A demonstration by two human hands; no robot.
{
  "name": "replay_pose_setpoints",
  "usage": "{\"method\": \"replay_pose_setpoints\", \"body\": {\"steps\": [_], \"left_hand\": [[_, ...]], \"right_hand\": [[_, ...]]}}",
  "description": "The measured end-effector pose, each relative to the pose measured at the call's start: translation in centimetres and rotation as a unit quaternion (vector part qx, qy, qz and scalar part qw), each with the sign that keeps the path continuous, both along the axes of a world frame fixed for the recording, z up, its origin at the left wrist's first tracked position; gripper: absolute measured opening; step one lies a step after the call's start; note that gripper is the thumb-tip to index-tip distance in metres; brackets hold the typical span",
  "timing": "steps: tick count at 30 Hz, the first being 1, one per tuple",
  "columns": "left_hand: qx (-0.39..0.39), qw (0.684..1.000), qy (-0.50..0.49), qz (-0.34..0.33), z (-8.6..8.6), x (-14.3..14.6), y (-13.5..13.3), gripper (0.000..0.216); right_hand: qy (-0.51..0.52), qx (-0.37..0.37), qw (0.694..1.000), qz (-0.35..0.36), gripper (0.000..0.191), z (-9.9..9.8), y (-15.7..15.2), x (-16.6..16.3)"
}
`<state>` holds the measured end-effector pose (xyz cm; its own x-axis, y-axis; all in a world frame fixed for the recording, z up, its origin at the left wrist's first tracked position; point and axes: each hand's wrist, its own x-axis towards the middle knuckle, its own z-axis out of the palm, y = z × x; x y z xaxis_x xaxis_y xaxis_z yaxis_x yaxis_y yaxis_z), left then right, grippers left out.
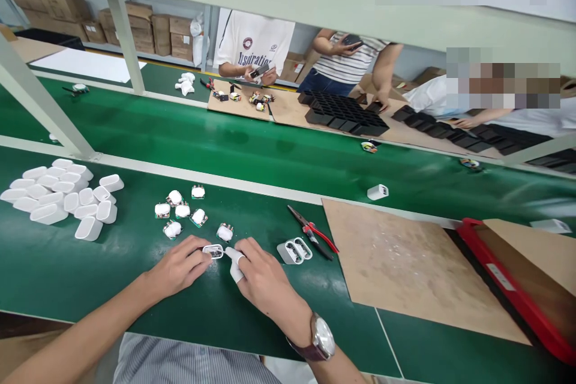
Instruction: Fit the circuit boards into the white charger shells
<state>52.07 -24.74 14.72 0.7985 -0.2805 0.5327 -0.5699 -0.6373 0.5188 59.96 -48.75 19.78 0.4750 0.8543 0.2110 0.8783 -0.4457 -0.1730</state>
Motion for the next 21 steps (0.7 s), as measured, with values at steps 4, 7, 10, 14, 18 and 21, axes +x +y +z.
{"method": "replay_pose_setpoints", "body": {"steps": [4, 7, 10, 14, 18, 21], "left_hand": [[-0.038, 0.998, 0.038, 0.01, -0.3, 0.1, 0.0, 0.021], [-0.02, 0.999, 0.039, 0.013, -0.2, 0.1, -0.1, 0.025], [-0.005, 0.999, 0.034, 0.013, -0.1, 0.1, -0.2, 0.025], [0.013, 1.0, 0.017, 0.021, 0.0, 0.1, -0.1, 0.031], [0.049, 0.999, -0.019, 0.005, 0.4, 0.2, -0.3, 0.025], [0.053, 0.998, -0.024, 0.005, 0.9, -0.4, -1.0, 0.017]], "right_hand": [[-0.049, -0.059, 0.997, 0.031, 0.022, 1.8, 0.9, -0.3], [-0.057, -0.077, 0.994, 0.046, 0.023, 3.0, 1.3, -0.4], [-0.036, -0.053, 0.998, 0.014, 0.023, 3.3, 0.4, 0.4], [-0.023, 0.044, 0.992, -0.115, 0.023, 0.8, -1.7, 2.0], [-0.043, 0.056, 0.977, -0.2, 0.028, -3.6, -2.3, 2.8], [-0.051, 0.053, 0.975, -0.21, 0.025, -5.0, -2.0, 2.7]]}}
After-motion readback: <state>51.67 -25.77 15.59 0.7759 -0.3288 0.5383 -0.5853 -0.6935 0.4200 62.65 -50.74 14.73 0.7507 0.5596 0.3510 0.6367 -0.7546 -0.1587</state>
